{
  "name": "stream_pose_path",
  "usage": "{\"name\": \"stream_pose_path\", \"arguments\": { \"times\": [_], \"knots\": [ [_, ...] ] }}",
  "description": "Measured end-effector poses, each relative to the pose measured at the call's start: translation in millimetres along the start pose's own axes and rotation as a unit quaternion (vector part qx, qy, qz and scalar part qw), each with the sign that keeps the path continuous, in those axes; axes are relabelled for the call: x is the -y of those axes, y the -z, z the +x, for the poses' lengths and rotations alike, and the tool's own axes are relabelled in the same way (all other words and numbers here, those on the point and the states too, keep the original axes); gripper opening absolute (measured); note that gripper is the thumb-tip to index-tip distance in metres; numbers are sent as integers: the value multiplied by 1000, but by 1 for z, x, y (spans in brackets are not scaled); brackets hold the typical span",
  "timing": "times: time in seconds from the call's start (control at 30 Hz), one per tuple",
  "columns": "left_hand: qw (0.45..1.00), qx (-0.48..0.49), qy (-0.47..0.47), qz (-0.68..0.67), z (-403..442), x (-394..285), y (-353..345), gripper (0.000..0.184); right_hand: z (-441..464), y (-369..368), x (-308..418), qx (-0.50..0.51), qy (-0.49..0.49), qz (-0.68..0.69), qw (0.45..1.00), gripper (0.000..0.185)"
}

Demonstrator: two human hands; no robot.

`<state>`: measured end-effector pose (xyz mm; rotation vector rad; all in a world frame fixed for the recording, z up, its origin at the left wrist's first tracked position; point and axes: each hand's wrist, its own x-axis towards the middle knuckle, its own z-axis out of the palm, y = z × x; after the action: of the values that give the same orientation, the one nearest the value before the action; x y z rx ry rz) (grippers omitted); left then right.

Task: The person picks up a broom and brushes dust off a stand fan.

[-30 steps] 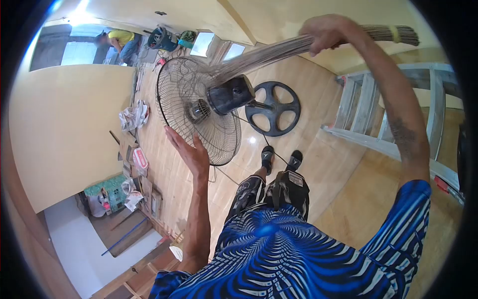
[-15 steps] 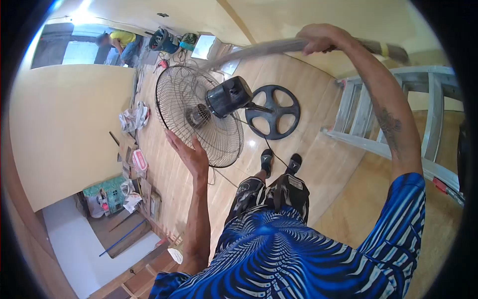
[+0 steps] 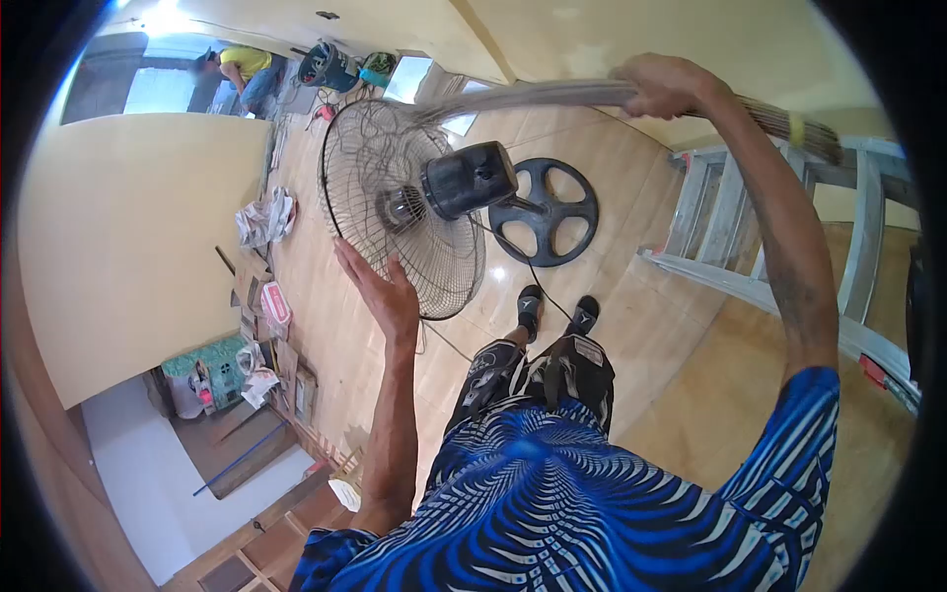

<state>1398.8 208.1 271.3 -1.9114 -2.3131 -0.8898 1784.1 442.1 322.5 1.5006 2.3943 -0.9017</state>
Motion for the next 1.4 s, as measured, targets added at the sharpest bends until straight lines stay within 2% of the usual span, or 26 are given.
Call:
{"name": "stream_pose_path", "arguments": {
  "times": [0.07,0.17,0.27,0.37,0.47,0.57,0.67,0.77,0.87,0.97,1.07,1.17,1.2,1.3,1.4],
  "knots": [
    [1000,1,4,8,0,-2,0,77,-8,-5,-3,-17,40,-81,996,36],
    [1000,2,-1,8,1,4,0,77,-16,-13,6,-81,-11,-146,986,39],
    [1000,-7,-5,-5,3,15,-3,76,-8,-35,-8,-78,-36,-174,981,36],
    [1000,-8,-4,-13,1,13,-3,76,-2,-45,-51,-90,-39,-125,987,39],
    [1000,-4,3,-24,-1,10,-3,75,1,-58,-127,-163,-7,-137,977,45],
    [1000,-6,1,-23,0,10,-4,74,-41,-28,-96,-57,-117,25,991,56],
    [1000,-7,0,-17,0,11,-4,74,-83,-3,-48,-44,-112,8,993,56],
    [1000,-12,-1,-26,-1,10,-5,74,-116,15,-4,26,-86,-37,995,50],
    [1000,-15,-4,-27,0,9,-4,74,-133,-6,17,-154,73,-209,963,32],
    [999,-17,-13,-23,-2,12,-5,73,-115,-21,78,-87,-12,-274,958,27],
    [999,-25,-10,-20,-2,15,-7,74,-131,-3,109,-77,-1,-256,963,25],
    [999,-21,-10,-34,-5,12,-7,75,-165,11,87,-214,-7,-258,942,24],
    [999,-18,-15,-43,-5,10,-8,76,-166,18,92,-171,-59,-264,948,27],
    [998,-19,-16,-51,-3,7,-6,76,-150,-3,83,-165,41,-270,948,33],
    [999,-23,-15,-41,-1,12,-7,75,-143,-26,101,-127,97,-240,958,34]
  ]
}}
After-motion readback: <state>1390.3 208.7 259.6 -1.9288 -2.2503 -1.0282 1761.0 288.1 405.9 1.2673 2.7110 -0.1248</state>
